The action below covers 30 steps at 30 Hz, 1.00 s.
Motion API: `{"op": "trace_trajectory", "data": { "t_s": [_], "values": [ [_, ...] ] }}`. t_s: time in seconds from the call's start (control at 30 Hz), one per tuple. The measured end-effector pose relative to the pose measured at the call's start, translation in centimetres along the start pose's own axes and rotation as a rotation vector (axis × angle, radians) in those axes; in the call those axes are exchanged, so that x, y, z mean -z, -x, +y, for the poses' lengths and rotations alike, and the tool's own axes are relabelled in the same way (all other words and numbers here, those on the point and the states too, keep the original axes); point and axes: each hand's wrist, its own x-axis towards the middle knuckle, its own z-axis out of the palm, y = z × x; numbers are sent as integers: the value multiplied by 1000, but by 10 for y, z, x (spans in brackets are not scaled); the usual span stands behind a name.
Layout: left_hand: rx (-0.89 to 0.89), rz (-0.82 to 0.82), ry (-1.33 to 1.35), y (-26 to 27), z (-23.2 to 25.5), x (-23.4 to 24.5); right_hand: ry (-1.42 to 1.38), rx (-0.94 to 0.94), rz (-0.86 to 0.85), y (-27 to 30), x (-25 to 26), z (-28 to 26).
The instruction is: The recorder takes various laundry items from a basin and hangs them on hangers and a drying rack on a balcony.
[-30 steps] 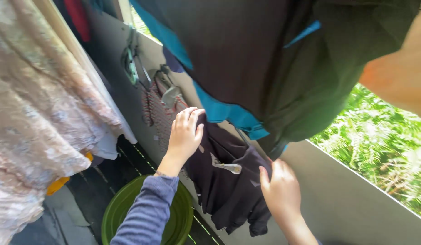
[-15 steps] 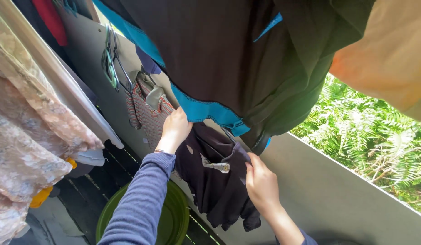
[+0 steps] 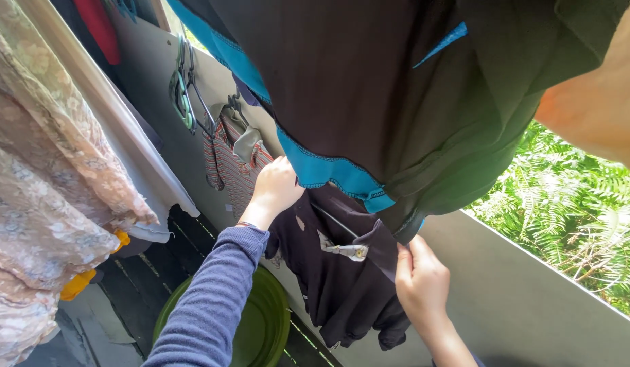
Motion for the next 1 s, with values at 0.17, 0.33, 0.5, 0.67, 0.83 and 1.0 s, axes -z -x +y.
{"op": "trace_trajectory", "data": {
  "t_s": [0.17,0.33,0.5,0.67,0.83,1.0],
  "values": [
    [-128,46,-31,4,-5,1,49,-85,-18,4,18,-8],
    [-211,81,152,21,24,50,-24,-124,-35,5,46,-6],
    [-133,95,215,62,30,75,-85,-186,-187,2,56,2],
    [66,118,158,122,32,108,-129,-201,-355,5,42,12],
    [215,267,66,185,37,149,-289,71,-471,4,15,2],
    [336,340,-102,231,49,206,-347,47,-551,5,-13,-37]
  ]
}}
